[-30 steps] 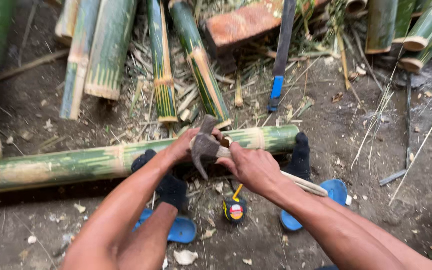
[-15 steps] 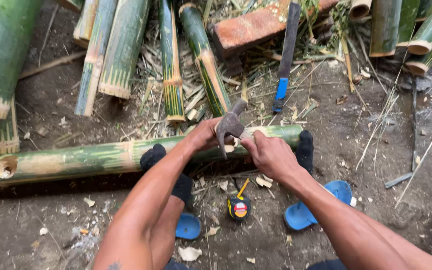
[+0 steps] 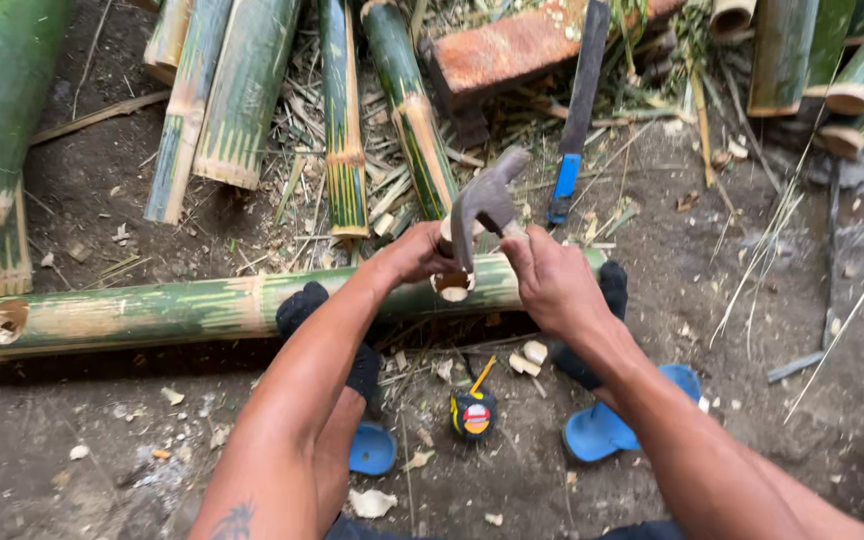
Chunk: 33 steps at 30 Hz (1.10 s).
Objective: The person sits on the ground and uses a hammer and chisel to carve a hole into a bamboo stalk. They repeatedly strike the chisel to remove material and occasionally test the fit of a smaller bamboo piece into the carved opening.
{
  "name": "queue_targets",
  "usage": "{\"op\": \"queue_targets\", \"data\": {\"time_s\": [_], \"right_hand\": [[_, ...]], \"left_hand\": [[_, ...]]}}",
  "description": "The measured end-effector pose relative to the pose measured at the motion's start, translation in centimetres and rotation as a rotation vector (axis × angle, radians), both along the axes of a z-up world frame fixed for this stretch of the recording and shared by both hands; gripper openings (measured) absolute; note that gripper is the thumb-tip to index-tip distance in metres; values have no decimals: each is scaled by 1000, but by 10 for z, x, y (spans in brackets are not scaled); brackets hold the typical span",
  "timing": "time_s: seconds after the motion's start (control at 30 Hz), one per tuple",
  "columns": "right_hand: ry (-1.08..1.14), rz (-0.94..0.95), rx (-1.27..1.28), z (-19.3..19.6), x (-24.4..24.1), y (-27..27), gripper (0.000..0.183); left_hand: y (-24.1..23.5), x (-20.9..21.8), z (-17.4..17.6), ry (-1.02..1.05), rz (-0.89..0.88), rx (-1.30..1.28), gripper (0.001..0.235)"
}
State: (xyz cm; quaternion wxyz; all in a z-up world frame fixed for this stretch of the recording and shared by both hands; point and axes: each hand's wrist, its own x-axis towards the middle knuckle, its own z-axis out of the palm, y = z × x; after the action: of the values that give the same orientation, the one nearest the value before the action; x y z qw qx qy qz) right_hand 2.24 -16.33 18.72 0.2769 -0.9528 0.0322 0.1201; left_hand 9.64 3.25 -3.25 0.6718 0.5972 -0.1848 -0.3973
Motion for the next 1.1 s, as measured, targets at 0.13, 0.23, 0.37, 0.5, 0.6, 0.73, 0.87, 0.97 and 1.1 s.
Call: {"op": "queue_targets", "data": {"time_s": [0.13,0.23,0.37,0.5,0.6,0.73,0.87,0.97,1.1], "right_hand": [[-191,17,96,-9,1,0,41],[-90,151,-61,-33,6,11,43],[214,42,-129,-51,20,4,55],[175,-67,-24,-48,-22,-24,54],[179,-178,24,-37,-50,-34,53],[140,-250,49,-27,-78,-44,51],[89,-306,93,-22,-84,-49,52],[73,-303,86,-17,-89,-49,52],[78,-293,77,-4,-87,-41,52]], "left_hand": [[-2,17,-1,-273,47,-94,46],[-4,19,17,355,168,-138,46],[9,-22,46,-631,87,282,54],[25,-66,41,-673,-46,281,57],[32,-45,46,-553,99,252,41],[25,-14,58,-591,198,191,43],[23,-9,72,-613,146,130,49],[20,-13,73,-555,125,128,48],[20,-13,67,-510,128,99,48]]}}
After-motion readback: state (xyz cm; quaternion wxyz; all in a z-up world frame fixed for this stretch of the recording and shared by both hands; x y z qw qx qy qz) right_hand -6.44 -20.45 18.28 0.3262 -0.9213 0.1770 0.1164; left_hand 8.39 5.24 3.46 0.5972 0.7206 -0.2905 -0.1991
